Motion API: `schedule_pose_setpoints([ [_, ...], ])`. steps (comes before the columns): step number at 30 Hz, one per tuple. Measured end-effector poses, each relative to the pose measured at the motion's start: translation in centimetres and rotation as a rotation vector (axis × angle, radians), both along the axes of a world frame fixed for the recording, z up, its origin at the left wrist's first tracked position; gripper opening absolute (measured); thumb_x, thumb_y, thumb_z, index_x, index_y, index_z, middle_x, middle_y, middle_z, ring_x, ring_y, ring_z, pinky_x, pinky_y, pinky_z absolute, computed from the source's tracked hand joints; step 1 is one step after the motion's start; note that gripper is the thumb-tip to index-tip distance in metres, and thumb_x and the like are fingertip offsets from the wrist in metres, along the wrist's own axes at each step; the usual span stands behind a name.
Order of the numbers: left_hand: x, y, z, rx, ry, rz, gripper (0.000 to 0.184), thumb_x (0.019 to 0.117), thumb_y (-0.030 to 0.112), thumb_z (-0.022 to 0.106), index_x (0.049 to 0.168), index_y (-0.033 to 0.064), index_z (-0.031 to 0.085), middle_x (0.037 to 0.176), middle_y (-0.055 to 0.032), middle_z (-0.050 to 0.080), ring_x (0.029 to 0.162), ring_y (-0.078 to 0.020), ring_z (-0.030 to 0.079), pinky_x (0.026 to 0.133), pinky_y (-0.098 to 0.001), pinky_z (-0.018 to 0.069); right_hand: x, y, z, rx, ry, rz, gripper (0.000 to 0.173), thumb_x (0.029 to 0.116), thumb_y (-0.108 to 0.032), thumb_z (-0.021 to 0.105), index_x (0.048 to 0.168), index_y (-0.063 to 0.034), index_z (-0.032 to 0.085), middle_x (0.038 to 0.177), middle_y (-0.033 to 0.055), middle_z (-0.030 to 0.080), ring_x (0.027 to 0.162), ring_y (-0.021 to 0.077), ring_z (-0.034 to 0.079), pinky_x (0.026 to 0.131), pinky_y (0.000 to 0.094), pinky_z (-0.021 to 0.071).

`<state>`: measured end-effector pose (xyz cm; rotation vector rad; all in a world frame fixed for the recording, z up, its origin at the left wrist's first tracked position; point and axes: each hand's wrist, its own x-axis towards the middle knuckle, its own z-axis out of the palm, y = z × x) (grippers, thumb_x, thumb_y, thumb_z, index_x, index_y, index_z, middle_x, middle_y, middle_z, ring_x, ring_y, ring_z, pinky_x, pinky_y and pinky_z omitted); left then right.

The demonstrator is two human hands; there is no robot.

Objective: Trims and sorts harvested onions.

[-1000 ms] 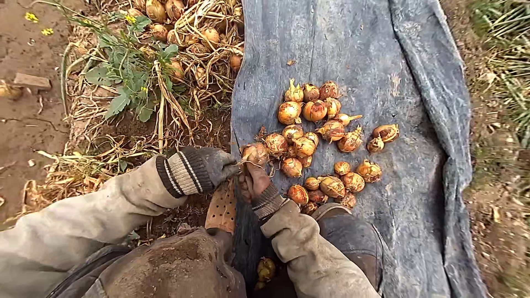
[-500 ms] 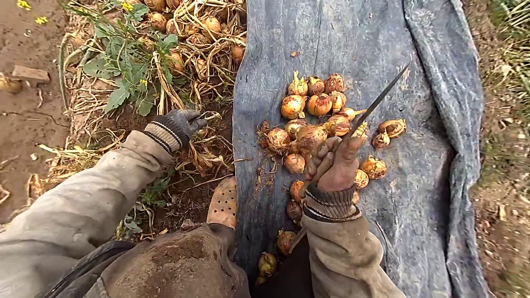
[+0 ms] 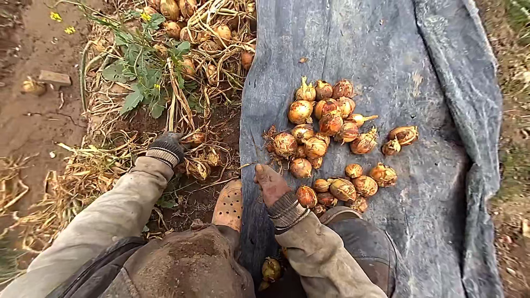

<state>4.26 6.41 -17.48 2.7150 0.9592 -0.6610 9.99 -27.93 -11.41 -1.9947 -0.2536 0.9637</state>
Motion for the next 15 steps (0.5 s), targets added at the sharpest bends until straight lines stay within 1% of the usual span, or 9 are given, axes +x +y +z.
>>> schedule_pose_setpoints([
  [2,-0.6,0.1,0.4,0.015,-0.142,-0.067,0.030,0.0969,0.022,0.067,0.122,0.0067,0.073,0.126,-0.0216,0.067,0.124,-0.0421,0.060,0.107,-0.0643,0.0442,-0.1,0.0,-0.2,-0.032,0.053,-0.002,0.066,0.1047,-0.064,0.031,0.106,-0.0086,0.066,0.074,0.0091,0.060,0.061,0.0242,0.058,0.060,0.0493,0.0502],
  [4,-0.9,-1.1,1.9,-0.005,-0.307,-0.023,0.028,0.0969,0.010,0.062,0.121,-0.0024,0.070,0.129,-0.0260,0.064,0.127,-0.0448,0.057,0.112,-0.0626,0.0393,-0.2,0.2,-0.1,-0.049,0.171,-0.018,0.065,0.1054,-0.063,0.032,0.113,-0.0070,0.063,0.073,0.0100,0.058,0.054,0.0225,0.056,0.055,0.0445,0.0521],
  [6,-0.5,-3.6,4.5,-0.111,-0.407,0.124,0.033,0.1028,0.013,0.055,0.132,-0.0007,0.063,0.136,-0.0237,0.062,0.130,-0.0414,0.056,0.111,-0.0627,0.0408,-0.3,0.6,-0.4,-0.091,0.266,-0.005,0.068,0.1048,-0.065,0.030,0.117,-0.0062,0.062,0.075,0.0111,0.058,0.056,0.0234,0.057,0.057,0.0445,0.0535],
  [7,-0.2,-5.0,5.6,-0.176,-0.447,0.160,0.036,0.1033,0.014,0.054,0.137,0.0040,0.060,0.135,-0.0207,0.063,0.126,-0.0384,0.060,0.107,-0.0632,0.0444,-0.4,0.9,-0.6,-0.110,0.292,0.018,0.070,0.1044,-0.066,0.029,0.118,-0.0060,0.062,0.077,0.0118,0.058,0.058,0.0244,0.057,0.059,0.0457,0.0535],
  [9,0.7,-7.9,8.0,-0.341,-0.533,0.055,0.039,0.0999,0.010,0.060,0.138,0.0044,0.057,0.126,-0.0213,0.067,0.115,-0.0358,0.066,0.100,-0.0614,0.0498,-0.5,1.4,-0.7,-0.113,0.323,0.076,0.072,0.1047,-0.066,0.029,0.121,-0.0039,0.063,0.086,0.0155,0.062,0.068,0.0284,0.061,0.068,0.0515,0.0534],
  [11,1.9,-10.8,11.0,-0.474,-0.463,-0.190,0.041,0.0904,0.001,0.068,0.131,0.0019,0.062,0.121,-0.0211,0.069,0.111,-0.0347,0.068,0.098,-0.0594,0.0516,-0.9,1.9,-1.1,-0.053,0.321,0.049,0.072,0.1043,-0.066,0.031,0.119,-0.0035,0.064,0.086,0.0154,0.062,0.070,0.0287,0.060,0.070,0.0529,0.0522],
  [12,2.7,-12.1,12.4,-0.503,-0.340,-0.309,0.036,0.0885,0.005,0.073,0.124,0.0053,0.067,0.118,-0.0172,0.070,0.109,-0.0319,0.068,0.097,-0.0578,0.0521,-1.2,2.0,-1.2,-0.007,0.311,-0.015,0.072,0.1040,-0.066,0.032,0.116,-0.0034,0.065,0.081,0.0136,0.061,0.067,0.0266,0.058,0.067,0.0511,0.0518],
  [13,3.4,-13.3,13.2,-0.499,-0.213,-0.420,0.029,0.0901,0.017,0.075,0.118,0.0111,0.071,0.113,-0.0121,0.072,0.105,-0.0285,0.069,0.093,-0.0562,0.0531,-1.4,2.1,-1.2,0.044,0.312,-0.119,0.072,0.1040,-0.065,0.033,0.110,-0.0022,0.066,0.073,0.0112,0.058,0.061,0.0239,0.055,0.063,0.0485,0.0506],
  [15,4.4,-14.5,12.5,-0.430,-0.120,-0.616,0.022,0.0959,0.037,0.069,0.109,0.0195,0.074,0.104,-0.0050,0.073,0.099,-0.0241,0.070,0.087,-0.0534,0.0551,-1.3,2.2,-0.4,0.130,0.385,-0.375,0.069,0.1053,-0.064,0.031,0.096,-0.0036,0.062,0.058,0.0039,0.048,0.044,0.0149,0.045,0.045,0.0360,0.0449],
])
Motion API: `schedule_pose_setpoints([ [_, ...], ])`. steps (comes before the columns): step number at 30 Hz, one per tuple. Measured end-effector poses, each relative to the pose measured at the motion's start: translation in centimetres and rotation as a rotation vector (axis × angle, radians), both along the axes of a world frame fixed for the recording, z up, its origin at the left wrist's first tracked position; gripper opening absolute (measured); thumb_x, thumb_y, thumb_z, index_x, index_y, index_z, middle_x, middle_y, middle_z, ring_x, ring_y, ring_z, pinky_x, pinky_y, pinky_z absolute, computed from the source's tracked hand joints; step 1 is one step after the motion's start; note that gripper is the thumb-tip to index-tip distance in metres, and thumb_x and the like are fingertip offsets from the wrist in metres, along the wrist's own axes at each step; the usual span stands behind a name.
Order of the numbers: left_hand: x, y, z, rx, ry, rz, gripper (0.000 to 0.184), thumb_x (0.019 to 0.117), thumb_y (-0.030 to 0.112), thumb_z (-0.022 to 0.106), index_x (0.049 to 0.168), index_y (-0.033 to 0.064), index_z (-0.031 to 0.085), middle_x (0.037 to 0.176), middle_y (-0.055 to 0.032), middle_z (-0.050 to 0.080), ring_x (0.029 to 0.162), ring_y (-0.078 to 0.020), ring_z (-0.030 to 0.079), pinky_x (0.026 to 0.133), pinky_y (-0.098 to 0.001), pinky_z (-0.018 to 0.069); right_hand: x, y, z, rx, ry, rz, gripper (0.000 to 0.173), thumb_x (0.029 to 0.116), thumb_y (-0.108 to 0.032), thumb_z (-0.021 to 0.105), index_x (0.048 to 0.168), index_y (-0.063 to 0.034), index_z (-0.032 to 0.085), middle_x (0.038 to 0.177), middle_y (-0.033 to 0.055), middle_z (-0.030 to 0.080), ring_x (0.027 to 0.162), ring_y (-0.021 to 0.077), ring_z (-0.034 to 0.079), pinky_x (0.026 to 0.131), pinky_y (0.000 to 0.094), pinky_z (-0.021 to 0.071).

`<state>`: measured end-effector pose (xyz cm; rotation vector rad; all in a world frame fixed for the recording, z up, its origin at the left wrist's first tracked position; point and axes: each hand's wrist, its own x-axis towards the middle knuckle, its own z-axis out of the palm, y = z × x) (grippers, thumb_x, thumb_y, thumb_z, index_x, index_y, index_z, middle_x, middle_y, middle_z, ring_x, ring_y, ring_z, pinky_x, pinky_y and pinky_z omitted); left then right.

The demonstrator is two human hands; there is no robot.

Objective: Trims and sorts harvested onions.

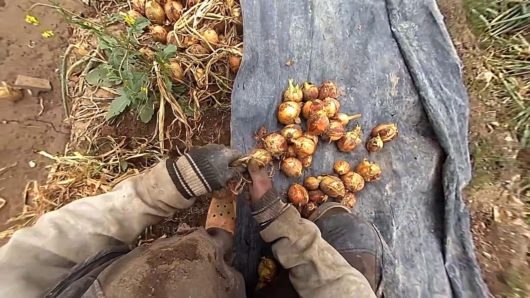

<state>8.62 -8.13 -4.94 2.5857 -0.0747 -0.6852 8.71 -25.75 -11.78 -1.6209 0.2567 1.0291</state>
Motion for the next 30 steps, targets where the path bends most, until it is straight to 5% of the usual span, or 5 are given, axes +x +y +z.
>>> schedule_pose_setpoints([
  [5,4.7,3.1,-1.1,0.168,-0.315,0.051,0.023,0.0942,0.013,0.065,0.116,0.0137,0.073,0.113,-0.0122,0.073,0.109,-0.0331,0.069,0.095,-0.0586,0.0528,1.9,-2.6,3.1,0.235,-0.165,-0.234,0.070,0.1026,-0.070,0.018,0.083,-0.0139,0.055,0.055,-0.0027,0.046,0.037,0.0075,0.040,0.035,0.0251,0.0400],
  [11,2.2,10.2,-1.9,0.525,-0.170,0.151,0.038,0.0892,0.047,0.075,0.107,0.0130,0.074,0.104,-0.0171,0.073,0.101,-0.0411,0.069,0.085,-0.0665,0.0533,5.7,-6.4,4.0,0.340,-0.407,-0.538,0.068,0.1030,-0.070,0.014,0.085,-0.0184,0.055,0.055,-0.0025,0.049,0.037,0.0115,0.046,0.034,0.0307,0.0460],
  [17,-1.9,2.1,-8.7,0.417,0.181,-0.123,0.064,0.0763,0.021,0.085,0.137,0.0218,0.065,0.154,-0.0135,0.049,0.114,-0.0445,0.063,0.085,-0.0623,0.0550,2.9,-3.6,3.4,0.177,-0.259,-0.234,0.064,0.1084,-0.057,0.020,0.087,-0.0105,0.058,0.055,-0.0024,0.050,0.039,0.0078,0.047,0.038,0.0269,0.0462],
  [22,-3.2,7.4,-12.2,0.460,0.160,0.304,0.073,0.0845,0.030,0.083,0.145,0.0059,0.052,0.137,-0.0269,0.057,0.123,-0.0489,0.059,0.094,-0.0680,0.0518,2.9,-4.6,2.9,0.137,-0.263,-0.137,0.066,0.1076,-0.059,0.022,0.089,-0.0092,0.060,0.057,-0.0014,0.050,0.040,0.0082,0.046,0.039,0.0271,0.0463],
  [30,-5.7,10.0,-7.7,0.346,0.195,0.704,0.067,0.0942,0.049,0.071,0.142,0.0044,0.055,0.124,-0.0301,0.065,0.116,-0.0507,0.063,0.096,-0.0726,0.0458,3.7,-4.2,0.8,-0.137,-0.200,0.055,0.069,0.1082,-0.059,0.023,0.099,-0.0041,0.064,0.064,0.0060,0.054,0.046,0.0176,0.049,0.047,0.0395,0.0484],
])
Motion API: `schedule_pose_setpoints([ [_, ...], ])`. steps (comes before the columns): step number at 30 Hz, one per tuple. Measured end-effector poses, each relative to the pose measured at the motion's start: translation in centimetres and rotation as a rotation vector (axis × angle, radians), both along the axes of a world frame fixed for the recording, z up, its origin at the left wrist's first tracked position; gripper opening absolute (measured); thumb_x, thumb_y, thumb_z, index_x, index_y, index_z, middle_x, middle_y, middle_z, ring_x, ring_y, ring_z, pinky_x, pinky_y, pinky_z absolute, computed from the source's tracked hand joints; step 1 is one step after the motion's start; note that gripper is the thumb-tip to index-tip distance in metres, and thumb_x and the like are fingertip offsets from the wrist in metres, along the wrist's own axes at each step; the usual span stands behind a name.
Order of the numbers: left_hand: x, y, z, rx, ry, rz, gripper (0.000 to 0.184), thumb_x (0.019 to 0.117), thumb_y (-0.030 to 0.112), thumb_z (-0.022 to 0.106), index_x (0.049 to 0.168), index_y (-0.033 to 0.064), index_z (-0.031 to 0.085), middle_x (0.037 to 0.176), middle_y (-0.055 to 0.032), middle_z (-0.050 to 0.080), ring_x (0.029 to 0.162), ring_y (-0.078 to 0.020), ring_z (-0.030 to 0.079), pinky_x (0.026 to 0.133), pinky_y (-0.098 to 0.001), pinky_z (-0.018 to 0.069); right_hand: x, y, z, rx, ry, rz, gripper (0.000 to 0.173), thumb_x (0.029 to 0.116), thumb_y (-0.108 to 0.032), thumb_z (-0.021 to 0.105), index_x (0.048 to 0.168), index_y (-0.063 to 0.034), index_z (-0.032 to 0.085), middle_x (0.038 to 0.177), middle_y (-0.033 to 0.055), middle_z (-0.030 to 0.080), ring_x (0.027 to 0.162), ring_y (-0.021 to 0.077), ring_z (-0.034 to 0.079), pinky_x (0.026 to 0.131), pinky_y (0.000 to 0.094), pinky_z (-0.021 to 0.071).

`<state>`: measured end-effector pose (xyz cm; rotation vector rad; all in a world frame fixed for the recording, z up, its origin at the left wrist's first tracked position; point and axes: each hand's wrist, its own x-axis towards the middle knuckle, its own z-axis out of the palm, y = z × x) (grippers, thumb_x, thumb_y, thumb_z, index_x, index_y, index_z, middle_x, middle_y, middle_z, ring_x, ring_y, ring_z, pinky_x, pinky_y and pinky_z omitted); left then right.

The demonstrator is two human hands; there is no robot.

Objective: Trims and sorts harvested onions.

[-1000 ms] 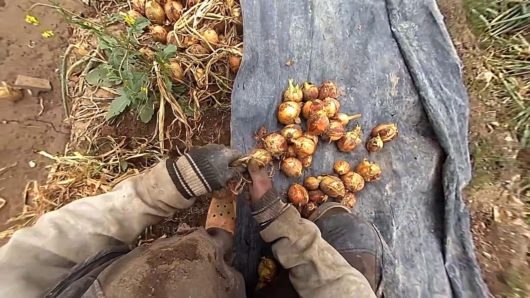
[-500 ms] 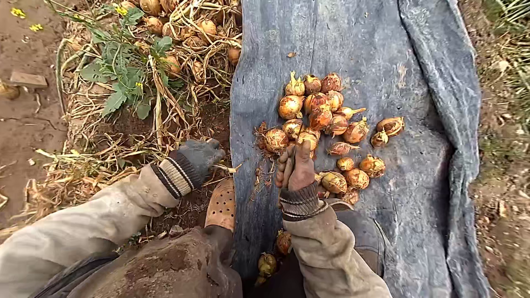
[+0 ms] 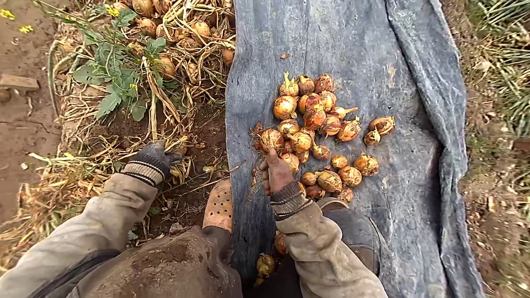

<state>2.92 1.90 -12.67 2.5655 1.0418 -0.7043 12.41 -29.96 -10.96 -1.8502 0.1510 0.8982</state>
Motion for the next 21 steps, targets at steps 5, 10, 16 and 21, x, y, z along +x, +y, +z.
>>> schedule_pose_setpoints([
  [5,-2.0,-4.5,4.1,-0.465,-0.567,0.234,0.040,0.0849,0.008,0.082,0.121,0.0021,0.066,0.106,-0.0154,0.071,0.096,-0.0234,0.070,0.089,-0.0478,0.0579,-2.0,1.9,-0.5,-0.016,-0.146,0.350,0.069,0.0988,-0.069,0.045,0.117,-0.0042,0.061,0.081,0.0146,0.063,0.071,0.0300,0.062,0.066,0.0553,0.0517],
  [10,-3.3,-8.8,6.1,-0.717,-0.890,-0.013,0.023,0.0784,0.006,0.073,0.101,0.0037,0.070,0.089,0.0060,0.071,0.082,0.0045,0.066,0.076,-0.0153,0.0560,-2.4,2.5,1.7,0.298,-0.256,0.421,0.085,0.0875,-0.081,0.048,0.123,-0.0058,0.065,0.090,0.0100,0.069,0.075,0.0192,0.065,0.070,0.0469,0.0560],
  [16,-2.7,-7.9,4.5,-0.831,-1.053,-0.271,0.009,0.0886,0.024,0.075,0.091,0.0153,0.076,0.094,0.0096,0.074,0.094,0.0024,0.067,0.086,-0.0177,0.0562,-3.3,2.4,2.1,0.328,-0.402,0.218,0.072,0.1003,-0.073,0.028,0.093,-0.0136,0.067,0.070,0.0012,0.059,0.064,0.0120,0.059,0.058,0.0389,0.0519],
  [21,-1.1,-6.4,3.2,-0.181,-1.128,-0.655,0.029,0.0910,0.029,0.064,0.079,0.0039,0.071,0.082,-0.0120,0.073,0.084,-0.0238,0.071,0.084,-0.0443,0.0567,-3.3,2.8,1.5,0.244,-0.277,0.101,0.068,0.1031,-0.068,0.029,0.087,-0.0124,0.065,0.065,0.0003,0.054,0.056,0.0129,0.052,0.054,0.0382,0.0470],
])
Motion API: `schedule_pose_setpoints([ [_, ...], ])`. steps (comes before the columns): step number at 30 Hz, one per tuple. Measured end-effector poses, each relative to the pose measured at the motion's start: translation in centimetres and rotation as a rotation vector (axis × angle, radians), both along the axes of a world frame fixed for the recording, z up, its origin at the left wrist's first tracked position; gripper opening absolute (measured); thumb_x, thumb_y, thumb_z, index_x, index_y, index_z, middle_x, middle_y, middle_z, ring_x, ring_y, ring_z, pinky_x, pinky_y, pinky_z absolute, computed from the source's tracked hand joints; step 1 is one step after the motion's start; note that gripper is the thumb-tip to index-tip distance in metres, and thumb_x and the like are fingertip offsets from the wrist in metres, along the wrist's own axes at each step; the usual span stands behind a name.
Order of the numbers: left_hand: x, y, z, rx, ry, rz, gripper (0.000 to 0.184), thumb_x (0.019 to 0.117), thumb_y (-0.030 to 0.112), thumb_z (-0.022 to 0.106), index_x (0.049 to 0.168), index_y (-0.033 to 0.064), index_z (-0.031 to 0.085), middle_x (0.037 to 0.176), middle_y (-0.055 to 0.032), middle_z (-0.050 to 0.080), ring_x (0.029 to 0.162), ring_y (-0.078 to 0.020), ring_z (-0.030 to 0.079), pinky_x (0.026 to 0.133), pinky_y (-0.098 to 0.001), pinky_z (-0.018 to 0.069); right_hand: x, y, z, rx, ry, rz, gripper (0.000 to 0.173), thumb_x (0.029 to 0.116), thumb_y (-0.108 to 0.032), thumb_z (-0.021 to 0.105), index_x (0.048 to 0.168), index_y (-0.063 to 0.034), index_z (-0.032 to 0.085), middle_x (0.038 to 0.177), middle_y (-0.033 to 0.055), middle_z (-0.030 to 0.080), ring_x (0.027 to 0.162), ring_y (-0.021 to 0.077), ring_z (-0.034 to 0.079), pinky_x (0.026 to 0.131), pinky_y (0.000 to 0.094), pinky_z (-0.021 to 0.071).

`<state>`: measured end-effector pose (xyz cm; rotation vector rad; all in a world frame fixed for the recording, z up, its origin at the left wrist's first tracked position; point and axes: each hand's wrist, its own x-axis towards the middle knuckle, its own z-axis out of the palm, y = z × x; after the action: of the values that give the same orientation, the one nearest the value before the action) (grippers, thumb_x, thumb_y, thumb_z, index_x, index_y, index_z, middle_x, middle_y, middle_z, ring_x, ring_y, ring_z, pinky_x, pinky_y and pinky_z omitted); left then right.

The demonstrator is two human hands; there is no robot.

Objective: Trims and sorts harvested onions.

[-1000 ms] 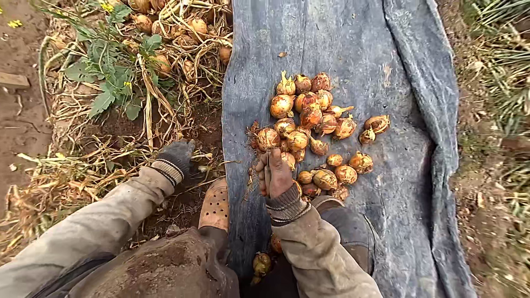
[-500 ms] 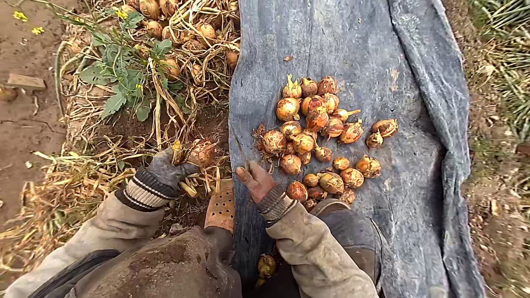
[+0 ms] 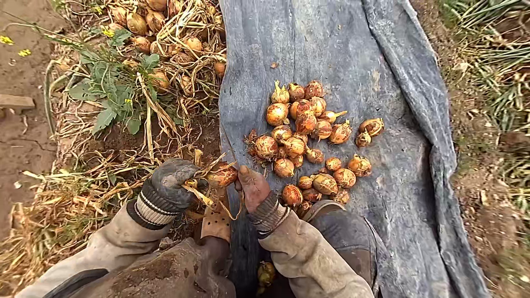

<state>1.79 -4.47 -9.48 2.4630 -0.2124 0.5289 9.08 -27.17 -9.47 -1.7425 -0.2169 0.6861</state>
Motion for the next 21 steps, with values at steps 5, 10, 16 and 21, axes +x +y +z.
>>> schedule_pose_setpoints([
  [5,2.4,0.6,1.0,-0.186,0.370,0.398,0.027,0.0881,0.009,0.073,0.112,-0.0026,0.072,0.112,-0.0222,0.072,0.107,-0.0356,0.069,0.095,-0.0576,0.0527,0.7,-1.0,-1.1,-0.138,0.143,-0.013,0.065,0.1070,-0.060,0.026,0.088,-0.0081,0.061,0.064,0.0038,0.052,0.049,0.0159,0.049,0.048,0.0376,0.0462],
  [10,7.5,-3.4,4.5,0.139,0.843,-0.118,0.031,0.0891,0.019,0.075,0.120,0.0184,0.074,0.118,-0.0083,0.072,0.112,-0.0267,0.068,0.097,-0.0554,0.0522,1.5,-0.9,-2.0,-0.241,0.307,0.036,0.069,0.1069,-0.059,0.031,0.106,0.0000,0.066,0.072,0.0109,0.058,0.061,0.0217,0.055,0.062,0.0441,0.0507],
  [16,17.5,-4.0,1.5,0.262,0.540,-0.039,0.037,0.0845,0.008,0.072,0.121,0.0138,0.074,0.127,-0.0117,0.070,0.123,-0.0318,0.063,0.104,-0.0568,0.0487,4.7,-5.5,1.4,0.169,0.239,-0.414,0.070,0.1020,-0.071,0.020,0.080,-0.0139,0.054,0.053,-0.0021,0.045,0.035,0.0082,0.041,0.033,0.0261,0.0410],
  [21,18.5,-8.0,-8.1,0.408,0.740,-0.138,0.112,0.0662,0.067,0.083,0.152,0.0059,0.046,0.158,-0.0207,0.042,0.140,-0.0417,0.047,0.110,-0.0594,0.0431,6.7,-8.7,1.4,0.219,0.280,-0.736,0.069,0.0994,-0.076,0.020,0.080,-0.0193,0.053,0.055,-0.0033,0.047,0.039,0.0101,0.045,0.036,0.0288,0.0428],
])
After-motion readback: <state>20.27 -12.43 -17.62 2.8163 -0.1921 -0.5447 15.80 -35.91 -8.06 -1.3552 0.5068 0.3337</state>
